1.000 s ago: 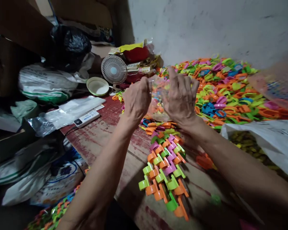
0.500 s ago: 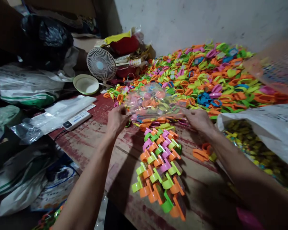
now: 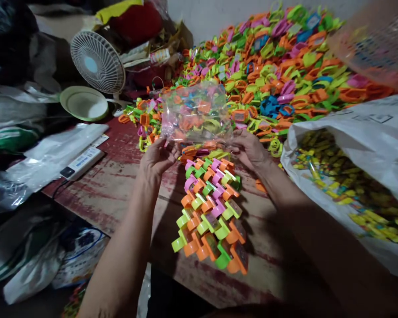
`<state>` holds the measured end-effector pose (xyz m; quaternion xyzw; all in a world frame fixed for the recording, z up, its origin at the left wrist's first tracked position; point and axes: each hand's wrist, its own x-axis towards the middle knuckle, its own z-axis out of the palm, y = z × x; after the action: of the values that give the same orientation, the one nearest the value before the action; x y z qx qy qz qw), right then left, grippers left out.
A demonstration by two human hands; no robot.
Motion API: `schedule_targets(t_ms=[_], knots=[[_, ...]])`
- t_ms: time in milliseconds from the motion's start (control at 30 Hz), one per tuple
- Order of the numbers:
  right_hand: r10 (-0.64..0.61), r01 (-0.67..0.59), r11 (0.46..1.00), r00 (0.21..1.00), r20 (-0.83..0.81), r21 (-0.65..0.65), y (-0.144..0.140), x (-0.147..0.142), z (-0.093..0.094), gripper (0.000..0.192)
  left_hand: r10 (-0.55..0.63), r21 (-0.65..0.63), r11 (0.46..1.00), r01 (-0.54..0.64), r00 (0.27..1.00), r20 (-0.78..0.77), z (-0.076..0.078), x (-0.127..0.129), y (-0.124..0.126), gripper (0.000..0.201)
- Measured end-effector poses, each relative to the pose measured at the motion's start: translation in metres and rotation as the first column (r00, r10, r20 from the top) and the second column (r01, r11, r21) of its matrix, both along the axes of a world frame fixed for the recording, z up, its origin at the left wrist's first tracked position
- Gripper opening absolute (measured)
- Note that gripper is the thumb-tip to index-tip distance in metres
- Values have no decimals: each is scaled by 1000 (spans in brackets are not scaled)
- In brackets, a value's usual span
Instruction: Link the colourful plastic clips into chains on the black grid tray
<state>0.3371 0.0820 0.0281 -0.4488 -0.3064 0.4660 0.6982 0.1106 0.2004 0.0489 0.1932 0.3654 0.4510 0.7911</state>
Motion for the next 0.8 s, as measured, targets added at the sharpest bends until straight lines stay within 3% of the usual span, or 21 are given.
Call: schedule_targets(t_ms=[67,133,200,267,333,500,633,800], knots=[[5,-7,1000,984,177,9,-6,1,-6,25,-11,70,997,12,1000,-26,-8,0,-1,29],[-32,33,999,906,422,5,-12,2,-12,27,-23,162,986,31,998,-50,-16,2,-4,25],[-158,201,979,744,649,8,-17,4,-16,25,-41,262,963,59,996,-77,-22,7,-8,19],[-240,367,930,530,813,36,-21,3,-20,28,-60,357,929,97,992,-113,-27,11,-14,21],[-215,398,916,399,891,44,-24,1,-23,32,-74,439,887,140,983,-165,-31,13,-19,25],[-170,322,945,323,931,61,-35,-8,-29,46,-45,559,785,268,924,-379,-35,4,-34,28],[-148,280,958,285,947,65,-55,-9,-34,43,18,628,692,356,861,-508,-31,-11,-51,21],[-147,176,979,249,957,105,-83,-10,-42,33,137,675,585,450,765,-629,-38,-30,-74,30]])
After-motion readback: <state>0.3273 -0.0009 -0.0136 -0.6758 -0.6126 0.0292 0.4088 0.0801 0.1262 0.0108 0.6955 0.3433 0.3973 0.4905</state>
